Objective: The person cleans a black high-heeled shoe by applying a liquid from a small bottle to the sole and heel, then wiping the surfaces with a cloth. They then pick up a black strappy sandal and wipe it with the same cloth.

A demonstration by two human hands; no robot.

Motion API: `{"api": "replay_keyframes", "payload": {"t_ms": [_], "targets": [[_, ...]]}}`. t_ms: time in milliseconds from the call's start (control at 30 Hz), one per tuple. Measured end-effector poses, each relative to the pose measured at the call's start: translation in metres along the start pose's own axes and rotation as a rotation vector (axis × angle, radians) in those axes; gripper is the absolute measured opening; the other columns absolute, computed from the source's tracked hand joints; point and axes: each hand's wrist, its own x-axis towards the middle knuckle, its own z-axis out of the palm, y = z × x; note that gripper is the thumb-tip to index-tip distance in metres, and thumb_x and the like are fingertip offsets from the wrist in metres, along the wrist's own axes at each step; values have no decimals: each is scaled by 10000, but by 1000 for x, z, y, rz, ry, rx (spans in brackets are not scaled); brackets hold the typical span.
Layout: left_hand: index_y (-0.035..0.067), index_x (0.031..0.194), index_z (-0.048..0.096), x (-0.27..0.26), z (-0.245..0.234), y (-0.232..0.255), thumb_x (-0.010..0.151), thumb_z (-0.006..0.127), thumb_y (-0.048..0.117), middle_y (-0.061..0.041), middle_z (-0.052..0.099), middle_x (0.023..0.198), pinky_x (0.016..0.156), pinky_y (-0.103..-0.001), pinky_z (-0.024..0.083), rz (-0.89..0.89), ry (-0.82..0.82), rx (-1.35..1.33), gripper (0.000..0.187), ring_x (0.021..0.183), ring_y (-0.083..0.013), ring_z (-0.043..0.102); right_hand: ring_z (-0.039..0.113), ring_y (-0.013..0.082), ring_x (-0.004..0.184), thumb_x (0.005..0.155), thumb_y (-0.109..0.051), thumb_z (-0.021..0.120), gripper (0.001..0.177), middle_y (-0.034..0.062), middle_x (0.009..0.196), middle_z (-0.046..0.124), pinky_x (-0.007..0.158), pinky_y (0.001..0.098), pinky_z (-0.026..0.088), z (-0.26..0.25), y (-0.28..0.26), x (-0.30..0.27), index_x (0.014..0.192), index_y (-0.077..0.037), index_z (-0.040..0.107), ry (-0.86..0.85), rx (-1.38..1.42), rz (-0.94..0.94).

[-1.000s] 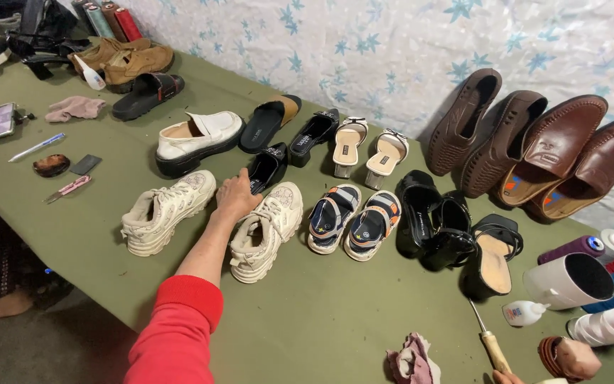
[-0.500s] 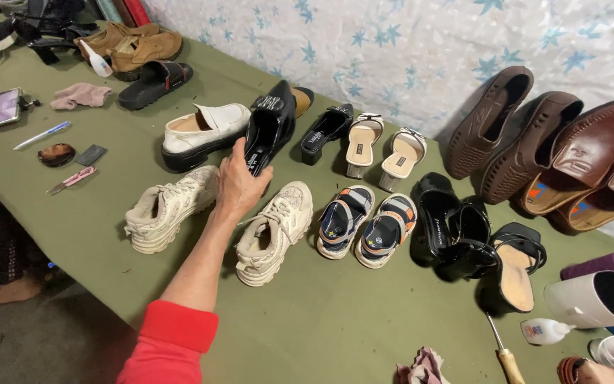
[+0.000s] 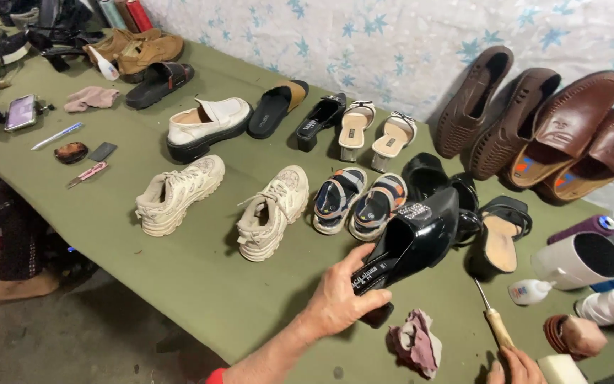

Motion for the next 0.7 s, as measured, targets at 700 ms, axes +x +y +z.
{"api": "replay_keyframes", "payload": {"t_ms": [700], "targets": [[75,1532,455,-28,37,-6,721,744,294,-174,689,1367,1096,-317,494,-194,-27,-423,888,1217,-204,687,535,383,1341,943,-501,599,689,203,1415,575,1152,551,424,-26,-120,9,1428,-21,512,-396,11,-365]]}}
